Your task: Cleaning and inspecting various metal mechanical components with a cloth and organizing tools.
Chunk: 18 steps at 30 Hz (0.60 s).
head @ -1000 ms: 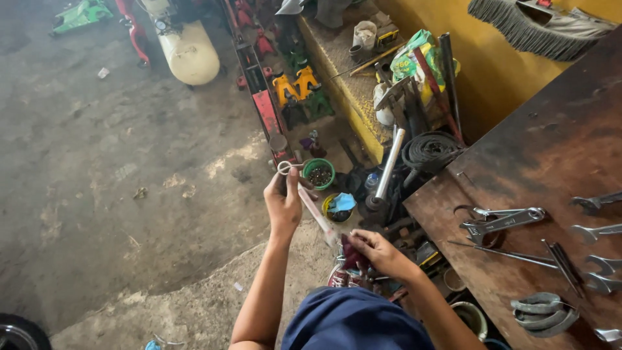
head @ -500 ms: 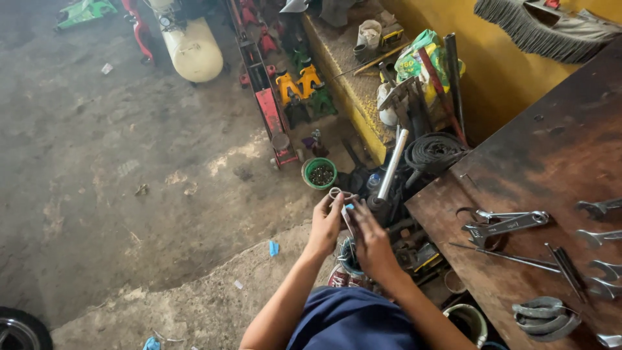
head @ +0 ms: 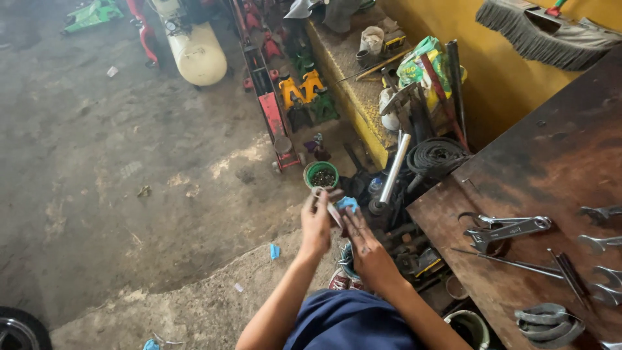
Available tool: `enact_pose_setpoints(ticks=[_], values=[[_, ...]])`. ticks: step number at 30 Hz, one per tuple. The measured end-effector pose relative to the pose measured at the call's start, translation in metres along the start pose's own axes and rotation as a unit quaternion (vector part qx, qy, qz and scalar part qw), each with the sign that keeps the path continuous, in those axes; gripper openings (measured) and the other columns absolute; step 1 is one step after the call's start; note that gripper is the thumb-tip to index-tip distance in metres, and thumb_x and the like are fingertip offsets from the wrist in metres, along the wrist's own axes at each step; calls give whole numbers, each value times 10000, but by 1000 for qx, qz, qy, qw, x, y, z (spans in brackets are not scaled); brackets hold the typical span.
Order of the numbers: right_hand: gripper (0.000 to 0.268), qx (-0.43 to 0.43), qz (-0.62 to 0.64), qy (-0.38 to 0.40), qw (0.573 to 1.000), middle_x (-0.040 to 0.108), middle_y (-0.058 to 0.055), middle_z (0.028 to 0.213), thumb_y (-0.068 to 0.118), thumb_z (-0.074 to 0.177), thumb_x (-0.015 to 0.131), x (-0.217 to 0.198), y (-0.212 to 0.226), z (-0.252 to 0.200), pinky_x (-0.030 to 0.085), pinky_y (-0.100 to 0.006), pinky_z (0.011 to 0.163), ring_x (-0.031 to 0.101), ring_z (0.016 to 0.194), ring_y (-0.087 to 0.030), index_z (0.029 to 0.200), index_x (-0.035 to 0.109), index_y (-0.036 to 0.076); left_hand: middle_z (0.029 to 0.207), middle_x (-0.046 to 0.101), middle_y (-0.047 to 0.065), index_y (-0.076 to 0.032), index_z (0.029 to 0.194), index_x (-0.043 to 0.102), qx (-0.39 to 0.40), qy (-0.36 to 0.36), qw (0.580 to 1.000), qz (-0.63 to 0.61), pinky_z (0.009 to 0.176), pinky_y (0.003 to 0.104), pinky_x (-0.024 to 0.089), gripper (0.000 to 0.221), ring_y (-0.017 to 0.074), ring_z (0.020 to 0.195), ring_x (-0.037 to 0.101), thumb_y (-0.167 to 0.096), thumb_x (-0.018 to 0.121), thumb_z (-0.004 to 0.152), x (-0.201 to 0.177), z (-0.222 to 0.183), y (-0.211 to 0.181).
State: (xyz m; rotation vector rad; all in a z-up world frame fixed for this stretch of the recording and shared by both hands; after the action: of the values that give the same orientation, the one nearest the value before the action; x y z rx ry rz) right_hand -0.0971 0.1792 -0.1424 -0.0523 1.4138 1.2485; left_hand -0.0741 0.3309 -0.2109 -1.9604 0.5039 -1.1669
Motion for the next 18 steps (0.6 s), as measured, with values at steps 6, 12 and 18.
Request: enact_pose_setpoints(ticks=[6,12,18], values=[[711,-32,-19,-13,999,326,-244,1624,-108,849,454,2,0,2,308,-475,1206,241,1529,-435,1548,365,-19,1155,742,149,-19,1255,666,6,15,1000,22,729,340,582,308,160,863,703,-254,558,1087,-12,0,43],[743,-47,-44,42,997,368,-161,1626,-99,836,457,8,2,-4,347,-458,1203,271,1537,-394,1560,389,53,1119,737,145,-18,1203,629,9,-34,997,-75,764,414,635,304,267,877,754,-259,525,1050,-18,7,-14],[762,-29,-35,38,998,354,-189,1626,-106,815,452,9,8,1,363,-459,1174,274,1521,-408,1555,382,62,1114,730,151,-29,1171,616,23,-45,997,-50,781,410,622,267,274,901,734,-254,526,1057,-18,-8,3]])
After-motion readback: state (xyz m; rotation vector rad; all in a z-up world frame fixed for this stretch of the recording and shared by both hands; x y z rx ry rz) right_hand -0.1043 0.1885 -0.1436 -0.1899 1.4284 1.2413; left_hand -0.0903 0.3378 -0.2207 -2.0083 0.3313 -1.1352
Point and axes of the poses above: each hand's wrist, its own z-axis towards the middle knuckle, its own x-axis out of the palm, y = z × x, the point moved 4 cm from there along z, towards the middle knuckle
